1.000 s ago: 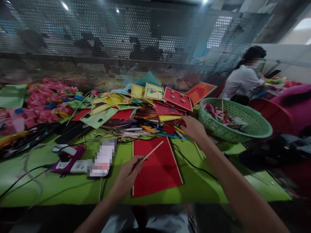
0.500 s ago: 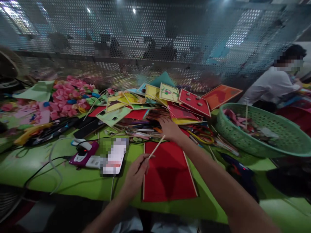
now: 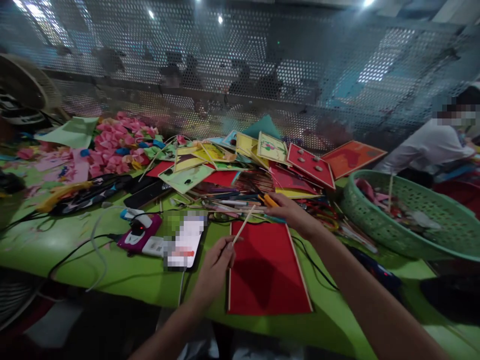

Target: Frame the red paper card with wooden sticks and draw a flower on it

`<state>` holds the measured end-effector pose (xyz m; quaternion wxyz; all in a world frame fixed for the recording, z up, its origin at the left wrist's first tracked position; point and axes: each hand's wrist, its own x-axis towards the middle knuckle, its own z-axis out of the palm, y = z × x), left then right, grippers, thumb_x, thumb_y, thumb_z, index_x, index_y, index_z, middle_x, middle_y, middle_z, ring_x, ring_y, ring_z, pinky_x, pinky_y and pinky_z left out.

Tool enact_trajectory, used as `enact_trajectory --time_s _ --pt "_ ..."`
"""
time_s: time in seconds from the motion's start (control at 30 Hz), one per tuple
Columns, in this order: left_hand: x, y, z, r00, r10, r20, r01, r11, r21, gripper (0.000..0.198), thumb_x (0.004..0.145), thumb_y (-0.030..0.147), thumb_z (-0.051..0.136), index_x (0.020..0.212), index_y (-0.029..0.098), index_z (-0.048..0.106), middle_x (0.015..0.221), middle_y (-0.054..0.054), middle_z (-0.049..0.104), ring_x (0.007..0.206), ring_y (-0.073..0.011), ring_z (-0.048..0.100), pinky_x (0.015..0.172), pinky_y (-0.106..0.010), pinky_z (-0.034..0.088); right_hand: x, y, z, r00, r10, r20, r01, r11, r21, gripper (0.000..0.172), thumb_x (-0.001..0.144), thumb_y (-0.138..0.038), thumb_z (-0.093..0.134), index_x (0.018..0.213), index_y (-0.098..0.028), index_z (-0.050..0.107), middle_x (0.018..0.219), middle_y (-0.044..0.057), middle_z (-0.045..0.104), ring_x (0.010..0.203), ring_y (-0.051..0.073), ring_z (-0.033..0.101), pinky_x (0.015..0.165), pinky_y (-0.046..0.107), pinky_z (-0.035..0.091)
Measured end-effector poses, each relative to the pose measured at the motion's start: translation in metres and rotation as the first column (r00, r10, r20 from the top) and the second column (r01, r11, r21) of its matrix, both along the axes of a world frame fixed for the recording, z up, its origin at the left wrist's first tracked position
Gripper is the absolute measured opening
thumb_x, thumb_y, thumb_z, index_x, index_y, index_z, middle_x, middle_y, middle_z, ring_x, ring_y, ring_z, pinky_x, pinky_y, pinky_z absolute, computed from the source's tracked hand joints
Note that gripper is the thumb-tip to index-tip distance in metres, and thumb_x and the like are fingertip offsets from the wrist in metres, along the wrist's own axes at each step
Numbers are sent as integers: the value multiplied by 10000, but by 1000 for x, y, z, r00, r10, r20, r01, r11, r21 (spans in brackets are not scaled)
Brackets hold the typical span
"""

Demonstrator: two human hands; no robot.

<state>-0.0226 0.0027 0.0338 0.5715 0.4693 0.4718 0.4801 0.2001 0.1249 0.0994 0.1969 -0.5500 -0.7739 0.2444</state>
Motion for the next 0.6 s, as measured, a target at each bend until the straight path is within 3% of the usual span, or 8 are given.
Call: enact_trajectory --time_s 0.07,0.13,0.3,0.47,0.6 --pt "1 0 0 1000 3 18 -3 1000 -4 395 978 483 443 1103 167 645 669 52 434 629 -103 405 612 -244 326 14 -22 4 961 -16 -276 -51 971 -233 460 814 -363 568 1242 -214 645 1177 93 726 1118 305 664 970 450 519" --pt "2 0 1 999 7 31 -7 1000 -8 391 976 479 452 1106 166 646 663 55 427 624 -101 402 606 -241 323 22 -41 7 911 -73 -407 -65 946 -317 506 777 -357 614 1267 -236 645 1249 83 713 1175 306 645 1041 461 478" --pt "2 -1 6 997 31 67 -31 1000 -4 367 951 486 510 1072 189 688 664 48 471 630 -109 429 623 -243 354 21 -63 9 887 -153 -436 -63 895 -441 587 717 -374 712 1288 -249 656 1281 94 717 1254 338 611 1079 499 451" --pt "0 4 5 976 143 162 -147 989 10 243 826 448 708 878 211 719 912 -12 630 900 -147 557 851 -255 429 10 -70 7 833 -245 -496 -10 889 -457 592 681 -408 765 1247 -253 688 1229 88 741 1253 358 603 1099 510 421" --pt "0 5 8 924 246 291 -245 969 -43 271 835 486 697 892 223 671 844 17 634 788 -107 566 785 -237 445 10 -78 3 762 -310 -569 10 884 -468 496 648 -396 792 1123 -263 738 1194 68 749 1210 347 619 1125 493 389"
